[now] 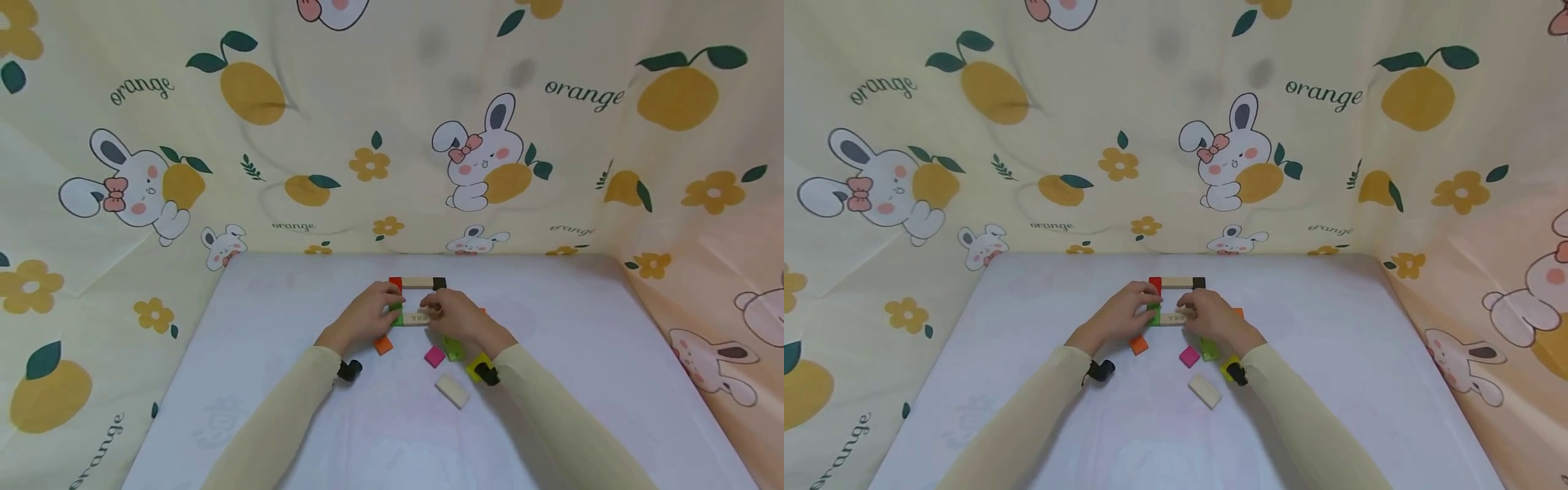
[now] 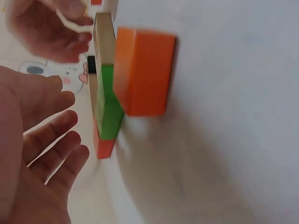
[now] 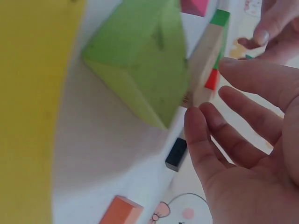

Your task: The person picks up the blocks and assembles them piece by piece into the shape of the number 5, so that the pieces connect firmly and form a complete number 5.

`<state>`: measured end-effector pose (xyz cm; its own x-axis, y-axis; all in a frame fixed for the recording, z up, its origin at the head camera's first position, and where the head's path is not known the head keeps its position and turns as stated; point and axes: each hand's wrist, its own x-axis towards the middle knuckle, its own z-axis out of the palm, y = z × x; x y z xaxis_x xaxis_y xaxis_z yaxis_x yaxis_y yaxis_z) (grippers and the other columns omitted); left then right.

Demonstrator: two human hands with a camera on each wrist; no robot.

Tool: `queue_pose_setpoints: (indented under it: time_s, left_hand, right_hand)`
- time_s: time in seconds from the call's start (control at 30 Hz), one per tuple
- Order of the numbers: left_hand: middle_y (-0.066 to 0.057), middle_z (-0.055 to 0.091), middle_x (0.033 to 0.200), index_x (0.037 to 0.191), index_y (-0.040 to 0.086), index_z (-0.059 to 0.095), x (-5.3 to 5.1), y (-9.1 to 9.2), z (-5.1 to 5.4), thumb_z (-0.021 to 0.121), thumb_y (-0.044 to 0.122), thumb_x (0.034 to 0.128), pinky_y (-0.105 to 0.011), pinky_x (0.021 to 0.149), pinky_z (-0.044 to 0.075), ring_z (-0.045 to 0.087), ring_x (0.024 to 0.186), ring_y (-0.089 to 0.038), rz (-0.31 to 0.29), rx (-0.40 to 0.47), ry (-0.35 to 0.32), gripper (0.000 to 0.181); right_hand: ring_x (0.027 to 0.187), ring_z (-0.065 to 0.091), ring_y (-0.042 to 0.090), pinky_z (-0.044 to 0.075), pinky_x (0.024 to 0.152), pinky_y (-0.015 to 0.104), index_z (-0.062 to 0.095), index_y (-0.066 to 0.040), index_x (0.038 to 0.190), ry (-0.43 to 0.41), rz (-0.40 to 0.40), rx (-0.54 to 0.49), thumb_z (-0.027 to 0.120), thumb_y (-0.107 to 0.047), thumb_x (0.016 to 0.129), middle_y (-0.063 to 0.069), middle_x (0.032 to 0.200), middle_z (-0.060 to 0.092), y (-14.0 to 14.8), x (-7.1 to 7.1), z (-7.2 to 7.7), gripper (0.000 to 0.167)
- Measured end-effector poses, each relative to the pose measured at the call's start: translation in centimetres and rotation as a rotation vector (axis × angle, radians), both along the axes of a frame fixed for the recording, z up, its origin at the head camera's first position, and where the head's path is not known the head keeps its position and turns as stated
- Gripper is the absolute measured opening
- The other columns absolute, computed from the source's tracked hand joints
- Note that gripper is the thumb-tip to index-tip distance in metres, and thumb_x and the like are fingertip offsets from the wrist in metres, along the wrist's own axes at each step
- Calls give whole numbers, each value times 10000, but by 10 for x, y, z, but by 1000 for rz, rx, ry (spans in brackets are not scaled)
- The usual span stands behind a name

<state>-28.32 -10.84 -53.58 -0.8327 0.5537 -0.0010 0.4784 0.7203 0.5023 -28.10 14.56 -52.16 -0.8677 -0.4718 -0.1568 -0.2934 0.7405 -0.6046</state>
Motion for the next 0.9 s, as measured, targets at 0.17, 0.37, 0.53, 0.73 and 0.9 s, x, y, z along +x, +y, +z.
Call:
queue_pose_setpoints:
  time_s: [0.17,0.37,0.53,0.73,0.9]
  left_hand:
    - [-38,600,1436,1368,96,762,18,5,4,700,232,1070,-372,1167,453,503,1343,-226,-80,-66,97,333]
    - [-9,592,1443,1387,137,756,33,9,-4,698,257,1074,-328,1143,471,491,1348,-189,-127,-100,136,341]
    - [-12,594,1450,1433,116,722,40,10,-7,687,268,1079,-323,1126,488,496,1354,-180,-150,-120,136,387]
    - [-1,589,1472,1487,146,682,43,11,-8,697,311,1070,-329,1133,487,519,1345,-165,-135,-162,147,449]
    - [-9,594,1477,1498,155,677,45,14,-4,715,337,1056,-331,1127,495,526,1340,-169,-121,-191,166,479]
  right_hand:
    - [1089,616,276,595,961,469,733,-107,1375,-16,-48,-43,791,-124,982,80,1261,688,5,4,10,397]
    - [1110,636,310,594,971,483,717,-83,1396,21,-54,-63,775,-111,980,120,1293,685,13,5,17,421]
    - [1142,649,341,581,1001,495,709,-48,1393,72,-38,-95,760,-66,978,160,1335,689,23,4,19,418]
    - [1173,647,403,573,1018,516,715,-22,1367,120,-69,-132,761,-25,978,192,1327,693,41,2,29,392]
    - [1197,635,427,561,1036,535,709,-10,1359,123,-122,-142,762,-24,982,212,1318,688,60,-1,39,381]
